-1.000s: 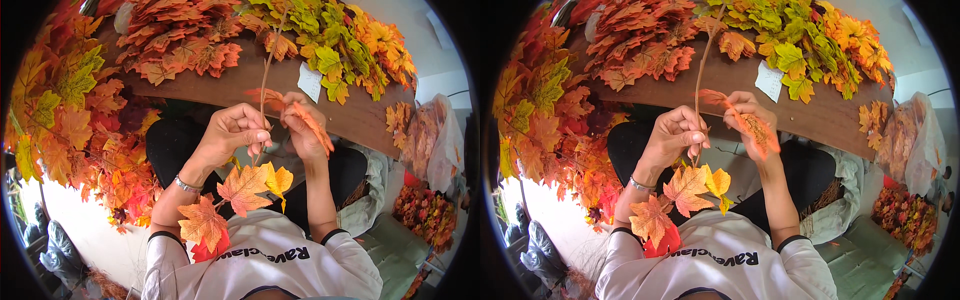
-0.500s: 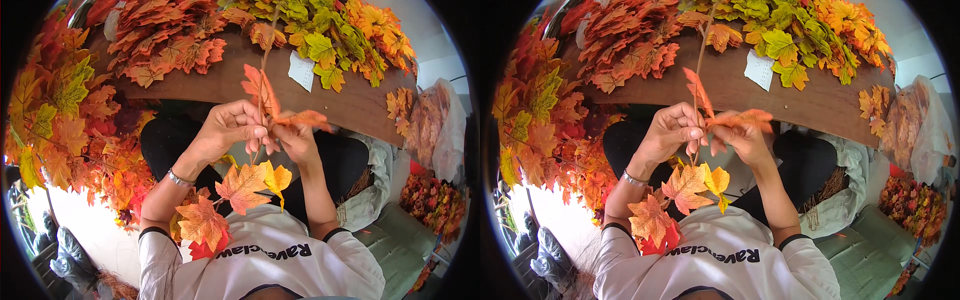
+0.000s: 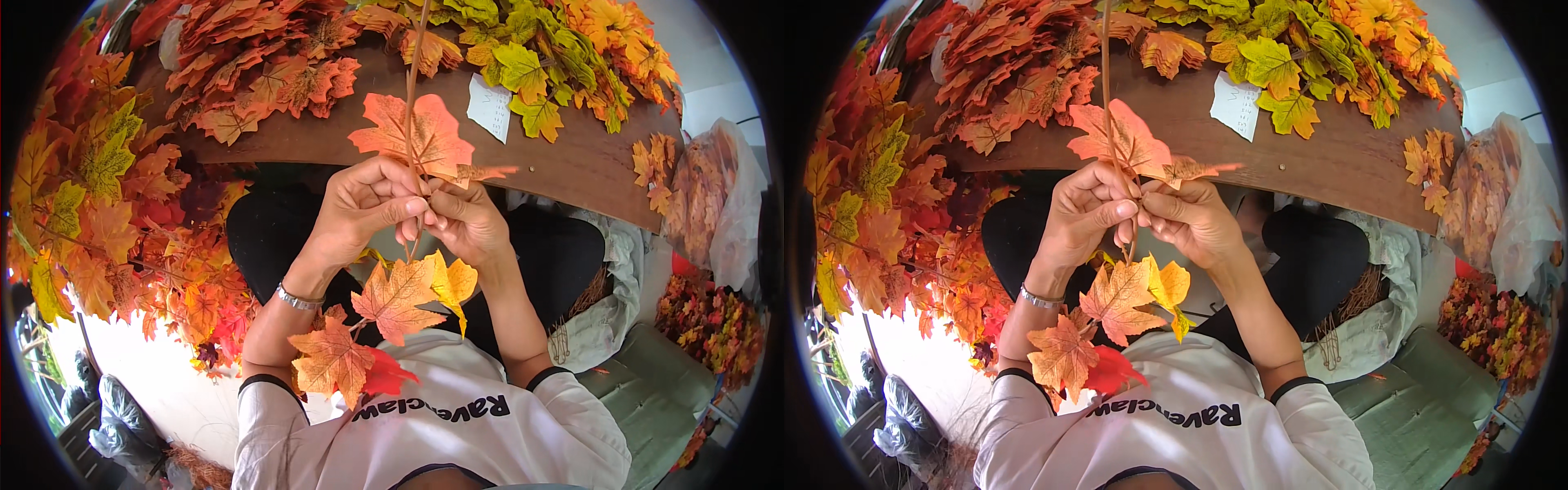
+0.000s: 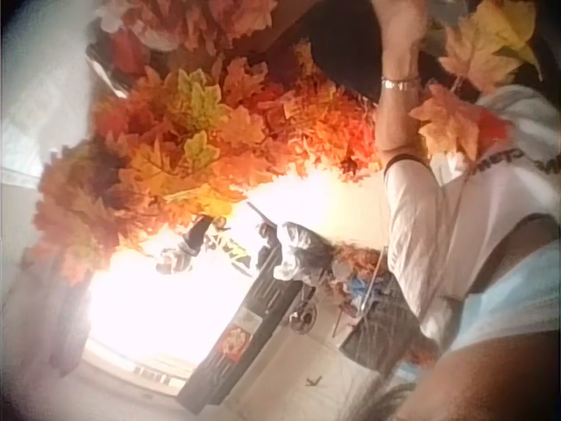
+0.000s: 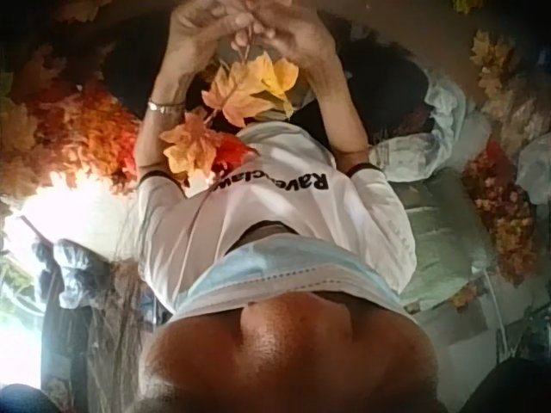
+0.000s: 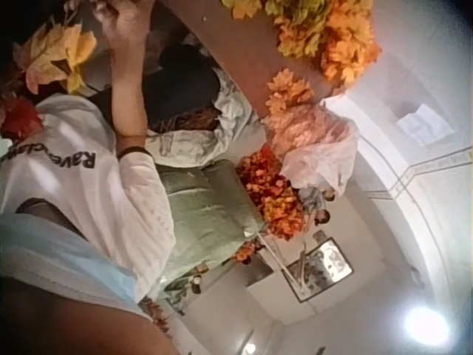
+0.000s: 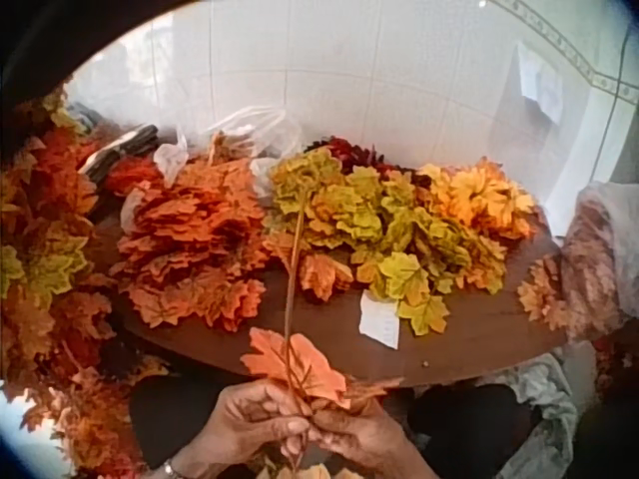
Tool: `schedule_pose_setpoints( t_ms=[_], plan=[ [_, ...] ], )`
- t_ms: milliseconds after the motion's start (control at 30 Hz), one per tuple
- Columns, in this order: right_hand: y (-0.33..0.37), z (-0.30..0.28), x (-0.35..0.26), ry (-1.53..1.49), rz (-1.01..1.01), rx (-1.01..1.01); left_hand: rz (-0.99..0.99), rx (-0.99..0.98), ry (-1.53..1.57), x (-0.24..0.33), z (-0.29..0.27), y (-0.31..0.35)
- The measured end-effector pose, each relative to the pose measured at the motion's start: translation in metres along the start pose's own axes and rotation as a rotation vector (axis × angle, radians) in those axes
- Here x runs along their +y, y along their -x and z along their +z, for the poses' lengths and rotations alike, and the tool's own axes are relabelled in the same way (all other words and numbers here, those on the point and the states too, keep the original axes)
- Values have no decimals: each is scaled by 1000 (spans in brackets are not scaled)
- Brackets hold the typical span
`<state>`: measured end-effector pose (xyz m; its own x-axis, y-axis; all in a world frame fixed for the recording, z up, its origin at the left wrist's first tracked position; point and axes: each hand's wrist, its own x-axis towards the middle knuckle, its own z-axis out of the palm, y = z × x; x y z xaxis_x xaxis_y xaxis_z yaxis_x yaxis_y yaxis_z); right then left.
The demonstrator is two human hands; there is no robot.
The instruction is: Attaching artificial autumn leaves of various colors to a brown wire stem to create a garland.
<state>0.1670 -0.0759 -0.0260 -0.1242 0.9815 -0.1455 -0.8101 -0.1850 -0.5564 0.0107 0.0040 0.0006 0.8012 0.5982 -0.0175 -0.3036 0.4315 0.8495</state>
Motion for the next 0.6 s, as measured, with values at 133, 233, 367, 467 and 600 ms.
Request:
schedule_pose_setpoints(
  t_ms=[133, 233, 367, 467, 600],
  plan=[
    [0, 12, -11, 306, -10, 87, 25, 19, -19, 1, 0, 3],
    [-7, -7, -8, -197, 22, -92, 71, 2, -34, 1, -2, 3],
    [-9, 15, 5, -296, 42, 9, 64, 10, -27, 1, -1, 3],
    [-7, 21, 6, -317, 51, 22, 82, 12, -21, 0, -2, 4],
    [-7, 24, 10, -279, 17, 102, 93, 21, -28, 0, -3, 5]
  ],
)
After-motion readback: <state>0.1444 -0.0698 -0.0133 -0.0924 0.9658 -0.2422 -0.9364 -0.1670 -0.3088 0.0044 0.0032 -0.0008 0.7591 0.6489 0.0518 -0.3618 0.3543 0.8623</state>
